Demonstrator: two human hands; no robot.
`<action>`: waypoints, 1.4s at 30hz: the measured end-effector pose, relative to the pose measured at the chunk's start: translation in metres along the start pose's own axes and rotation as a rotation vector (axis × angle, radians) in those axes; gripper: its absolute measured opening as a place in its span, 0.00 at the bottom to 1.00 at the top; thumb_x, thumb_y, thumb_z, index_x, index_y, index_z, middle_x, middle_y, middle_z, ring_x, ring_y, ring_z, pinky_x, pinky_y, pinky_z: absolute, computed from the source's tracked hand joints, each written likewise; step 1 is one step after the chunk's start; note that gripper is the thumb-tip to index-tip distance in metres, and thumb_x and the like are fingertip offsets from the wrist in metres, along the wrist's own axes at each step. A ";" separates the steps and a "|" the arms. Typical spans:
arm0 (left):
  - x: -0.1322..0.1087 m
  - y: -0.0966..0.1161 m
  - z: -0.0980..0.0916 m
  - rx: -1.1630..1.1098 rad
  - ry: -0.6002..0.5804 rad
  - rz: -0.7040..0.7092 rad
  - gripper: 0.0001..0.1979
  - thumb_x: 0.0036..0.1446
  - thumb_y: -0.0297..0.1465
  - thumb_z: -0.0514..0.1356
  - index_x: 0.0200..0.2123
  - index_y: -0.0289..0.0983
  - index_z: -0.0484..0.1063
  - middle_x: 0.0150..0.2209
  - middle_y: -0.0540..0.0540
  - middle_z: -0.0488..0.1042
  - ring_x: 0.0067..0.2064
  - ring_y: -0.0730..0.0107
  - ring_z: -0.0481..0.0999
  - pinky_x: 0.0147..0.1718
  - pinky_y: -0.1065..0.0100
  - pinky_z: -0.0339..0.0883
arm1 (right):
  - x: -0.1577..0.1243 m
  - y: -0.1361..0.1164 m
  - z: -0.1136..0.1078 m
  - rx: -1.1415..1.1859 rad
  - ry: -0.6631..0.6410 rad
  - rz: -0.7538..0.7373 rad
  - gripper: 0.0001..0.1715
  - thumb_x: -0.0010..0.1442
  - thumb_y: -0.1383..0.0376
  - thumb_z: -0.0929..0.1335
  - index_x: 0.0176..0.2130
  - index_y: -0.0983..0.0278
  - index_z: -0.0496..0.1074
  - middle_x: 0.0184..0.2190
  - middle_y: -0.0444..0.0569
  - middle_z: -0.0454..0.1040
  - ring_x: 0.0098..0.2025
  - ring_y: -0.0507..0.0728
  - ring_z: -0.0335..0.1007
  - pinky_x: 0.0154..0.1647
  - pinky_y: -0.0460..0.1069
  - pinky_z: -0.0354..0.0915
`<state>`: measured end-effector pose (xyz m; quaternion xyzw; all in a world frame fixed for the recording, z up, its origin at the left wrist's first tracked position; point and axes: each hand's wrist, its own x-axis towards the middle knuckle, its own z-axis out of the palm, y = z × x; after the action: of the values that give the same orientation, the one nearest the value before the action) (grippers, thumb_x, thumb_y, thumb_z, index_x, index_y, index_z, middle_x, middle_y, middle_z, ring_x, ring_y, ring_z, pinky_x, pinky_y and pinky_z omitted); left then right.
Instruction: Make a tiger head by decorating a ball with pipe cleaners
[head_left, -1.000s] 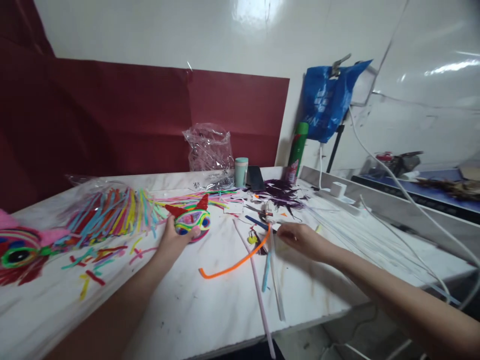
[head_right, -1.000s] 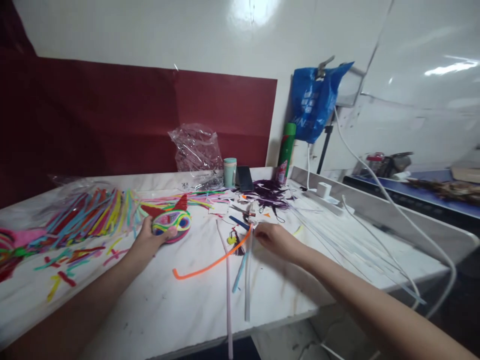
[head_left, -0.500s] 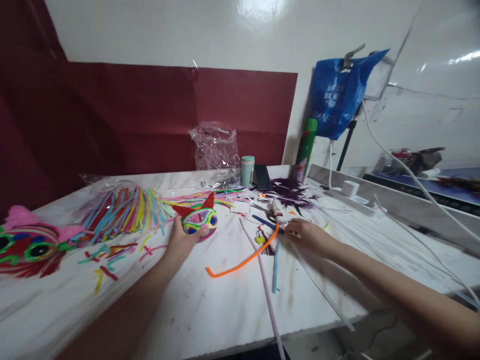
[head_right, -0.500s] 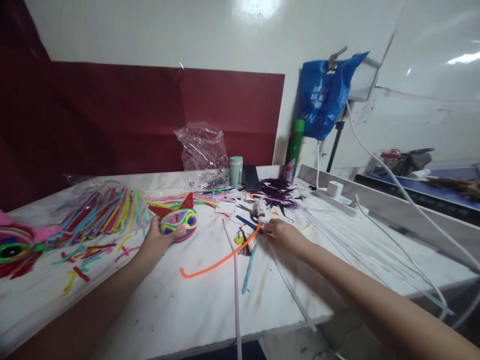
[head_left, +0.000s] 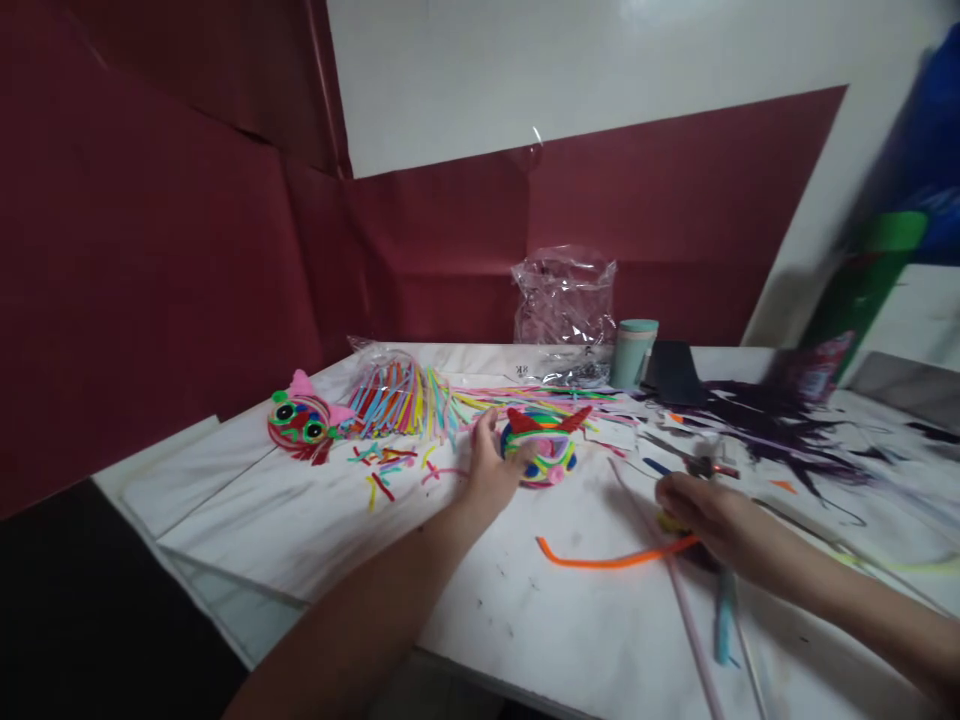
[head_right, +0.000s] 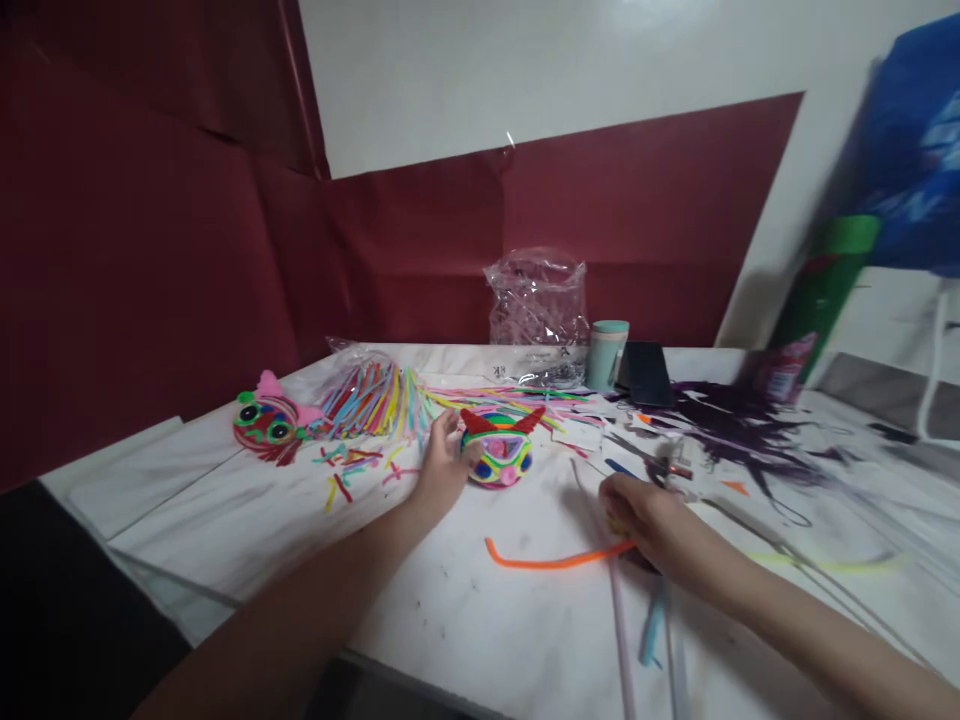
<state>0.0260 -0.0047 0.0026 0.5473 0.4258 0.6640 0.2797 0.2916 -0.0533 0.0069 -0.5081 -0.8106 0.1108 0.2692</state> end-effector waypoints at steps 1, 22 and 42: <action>0.004 0.004 -0.003 0.031 0.034 0.029 0.26 0.49 0.39 0.63 0.50 0.37 0.63 0.51 0.38 0.68 0.53 0.60 0.67 0.49 0.63 0.62 | 0.003 -0.005 0.005 0.012 -0.049 -0.018 0.14 0.61 0.59 0.56 0.28 0.61 0.60 0.22 0.48 0.69 0.23 0.54 0.63 0.24 0.48 0.59; 0.018 0.007 -0.076 0.856 -0.790 0.374 0.08 0.52 0.26 0.56 0.21 0.36 0.67 0.27 0.45 0.70 0.34 0.63 0.69 0.38 0.63 0.62 | 0.020 -0.047 0.015 0.042 -0.042 -0.176 0.12 0.61 0.63 0.55 0.26 0.60 0.55 0.21 0.45 0.64 0.22 0.53 0.58 0.25 0.47 0.56; -0.038 0.057 0.028 0.055 -0.539 -0.120 0.07 0.53 0.30 0.53 0.24 0.37 0.61 0.16 0.55 0.63 0.20 0.76 0.62 0.23 0.73 0.58 | 0.035 -0.081 0.015 0.970 0.182 0.031 0.21 0.48 0.48 0.70 0.24 0.64 0.69 0.21 0.42 0.68 0.25 0.51 0.62 0.29 0.47 0.62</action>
<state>0.0676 -0.0567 0.0345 0.6853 0.3856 0.4650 0.4068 0.2099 -0.0579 0.0425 -0.3439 -0.6310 0.4346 0.5429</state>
